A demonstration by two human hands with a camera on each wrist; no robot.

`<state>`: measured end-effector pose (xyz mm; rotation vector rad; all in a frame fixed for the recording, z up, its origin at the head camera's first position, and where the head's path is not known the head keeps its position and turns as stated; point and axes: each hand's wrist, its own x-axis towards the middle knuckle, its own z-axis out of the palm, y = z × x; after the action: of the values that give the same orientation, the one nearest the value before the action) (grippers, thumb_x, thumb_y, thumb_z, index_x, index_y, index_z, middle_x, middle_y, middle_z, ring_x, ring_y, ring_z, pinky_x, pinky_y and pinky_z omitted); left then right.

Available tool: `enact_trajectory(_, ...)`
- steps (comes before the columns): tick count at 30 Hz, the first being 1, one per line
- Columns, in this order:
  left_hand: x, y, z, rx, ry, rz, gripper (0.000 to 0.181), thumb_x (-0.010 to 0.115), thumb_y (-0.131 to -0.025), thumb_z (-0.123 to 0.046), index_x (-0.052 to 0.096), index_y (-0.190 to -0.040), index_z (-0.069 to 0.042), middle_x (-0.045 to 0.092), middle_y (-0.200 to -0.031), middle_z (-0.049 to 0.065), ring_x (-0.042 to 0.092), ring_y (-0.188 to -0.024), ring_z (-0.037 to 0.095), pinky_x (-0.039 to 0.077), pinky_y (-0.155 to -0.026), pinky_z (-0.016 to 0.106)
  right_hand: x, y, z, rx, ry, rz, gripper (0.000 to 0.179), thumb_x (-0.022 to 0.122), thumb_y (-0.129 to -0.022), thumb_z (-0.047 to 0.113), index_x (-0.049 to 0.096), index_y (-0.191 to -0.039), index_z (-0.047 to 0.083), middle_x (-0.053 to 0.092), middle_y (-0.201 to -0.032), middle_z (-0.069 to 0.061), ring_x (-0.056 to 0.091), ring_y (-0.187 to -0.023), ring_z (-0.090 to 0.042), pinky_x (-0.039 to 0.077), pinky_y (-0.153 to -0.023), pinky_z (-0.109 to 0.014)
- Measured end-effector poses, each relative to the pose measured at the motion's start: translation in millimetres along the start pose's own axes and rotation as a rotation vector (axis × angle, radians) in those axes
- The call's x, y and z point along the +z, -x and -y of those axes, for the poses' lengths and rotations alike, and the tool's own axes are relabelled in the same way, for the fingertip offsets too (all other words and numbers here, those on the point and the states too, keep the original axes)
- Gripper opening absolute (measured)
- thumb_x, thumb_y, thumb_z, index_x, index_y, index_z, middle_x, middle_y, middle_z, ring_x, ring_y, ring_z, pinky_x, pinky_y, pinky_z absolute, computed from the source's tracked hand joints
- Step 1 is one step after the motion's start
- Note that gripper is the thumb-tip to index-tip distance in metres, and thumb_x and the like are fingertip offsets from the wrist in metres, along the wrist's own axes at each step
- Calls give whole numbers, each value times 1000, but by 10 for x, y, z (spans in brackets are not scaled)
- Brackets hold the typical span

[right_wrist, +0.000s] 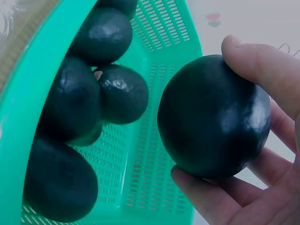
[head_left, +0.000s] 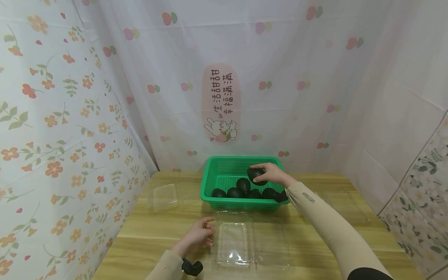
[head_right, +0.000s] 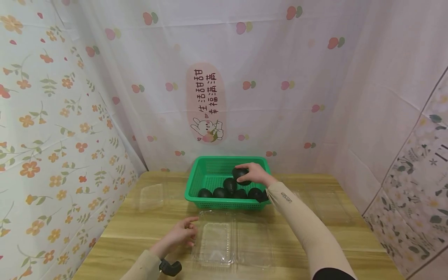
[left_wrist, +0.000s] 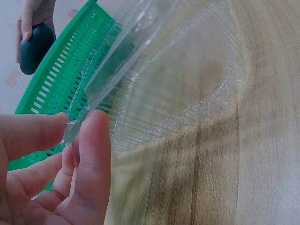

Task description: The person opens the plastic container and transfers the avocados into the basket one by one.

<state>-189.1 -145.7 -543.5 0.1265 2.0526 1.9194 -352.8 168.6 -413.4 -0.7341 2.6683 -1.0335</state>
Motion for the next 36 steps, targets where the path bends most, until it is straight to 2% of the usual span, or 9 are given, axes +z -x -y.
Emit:
enact_trajectory(7, -2, 4, -8, -2, -1, 0, 58, 57, -91, 3, 31, -142, 13, 53, -88, 8, 55, -68, 16, 54, -51, 24, -1, -37, -68, 28, 7, -9, 60, 75, -85, 24, 53, -140, 10, 43, -145, -19, 40, -131, -38, 46, -95, -51)
enact_trajectory(16, -19, -16, 9, 3, 7, 9, 59, 56, -91, 3, 31, -142, 12, 53, -88, 7, 55, -67, 15, 53, -51, 23, 13, -87, -110, 53, -2, -20, 58, 74, -86, 23, 54, -140, 13, 43, -146, -17, 42, -130, -37, 47, -94, -49)
enact_trajectory(36, -43, -21, 14, -18, -12, -2, 59, 58, -91, 0, 33, -143, 9, 53, -89, 9, 56, -66, 14, 54, -51, 24, 69, -170, -217, 69, 34, -44, 59, 72, -88, 21, 50, -140, 4, 44, -142, -24, 45, -125, -42, 44, -96, -54)
